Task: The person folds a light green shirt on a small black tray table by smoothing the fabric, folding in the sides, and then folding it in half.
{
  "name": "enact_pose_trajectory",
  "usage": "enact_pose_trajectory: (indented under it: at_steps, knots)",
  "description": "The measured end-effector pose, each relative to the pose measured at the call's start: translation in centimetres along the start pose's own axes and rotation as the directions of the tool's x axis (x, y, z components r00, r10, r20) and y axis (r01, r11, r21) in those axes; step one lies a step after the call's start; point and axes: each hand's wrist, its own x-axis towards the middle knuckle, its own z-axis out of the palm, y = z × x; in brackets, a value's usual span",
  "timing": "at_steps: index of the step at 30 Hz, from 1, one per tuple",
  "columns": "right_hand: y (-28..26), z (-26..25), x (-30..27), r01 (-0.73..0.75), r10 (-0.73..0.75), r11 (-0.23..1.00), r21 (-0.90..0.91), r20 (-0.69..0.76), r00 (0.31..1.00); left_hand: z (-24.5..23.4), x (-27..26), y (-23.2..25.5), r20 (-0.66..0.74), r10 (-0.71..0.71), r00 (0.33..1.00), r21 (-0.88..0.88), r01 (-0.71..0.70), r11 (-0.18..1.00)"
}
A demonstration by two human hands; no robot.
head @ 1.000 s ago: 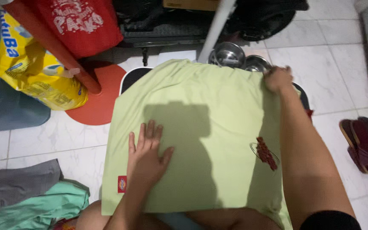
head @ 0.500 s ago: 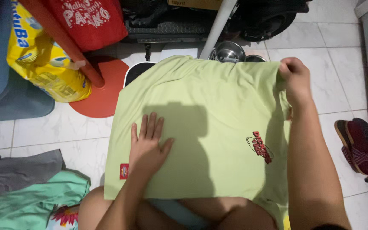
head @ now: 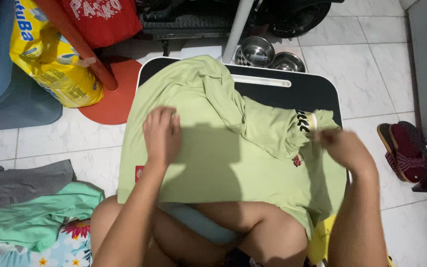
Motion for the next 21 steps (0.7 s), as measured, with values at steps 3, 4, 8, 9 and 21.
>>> enact_pose_trajectory:
  at_steps: [3, 4, 8, 9, 21]
  knots:
    - [-4.0, 1.3, 1.7, 0.146, -0.078, 0.865, 0.480, -0.158, 0.984, 2.6, 4.5, 0.4, -0.037, 0.174, 0.984, 0.040, -0.173, 0.984]
    - [-5.9, 2.4, 2.6, 0.013, 0.024, 0.926, 0.378, -0.093, 0.995, 3.9, 6.4, 0.8, -0.009, 0.191, 0.982, 0.030, -0.190, 0.981]
    - [-10.4, 5.9, 3.3, 0.006, 0.027, 0.969, 0.248, -0.129, 0.991, 8.6, 11.6, 3.3, 0.010, 0.354, 0.935, 0.028, -0.354, 0.935]
    - [-10.7, 6.3, 3.1, -0.018, 0.052, 0.969, 0.246, -0.134, 0.990, 9.4, 12.7, 3.8, 0.009, 0.352, 0.936, 0.029, -0.352, 0.936]
    - [-3.6, 2.8, 2.3, 0.233, 0.047, 0.574, 0.785, -0.316, 0.948, 9.2, 13.2, 3.6, 0.391, 0.300, 0.870, 0.174, -0.390, 0.904]
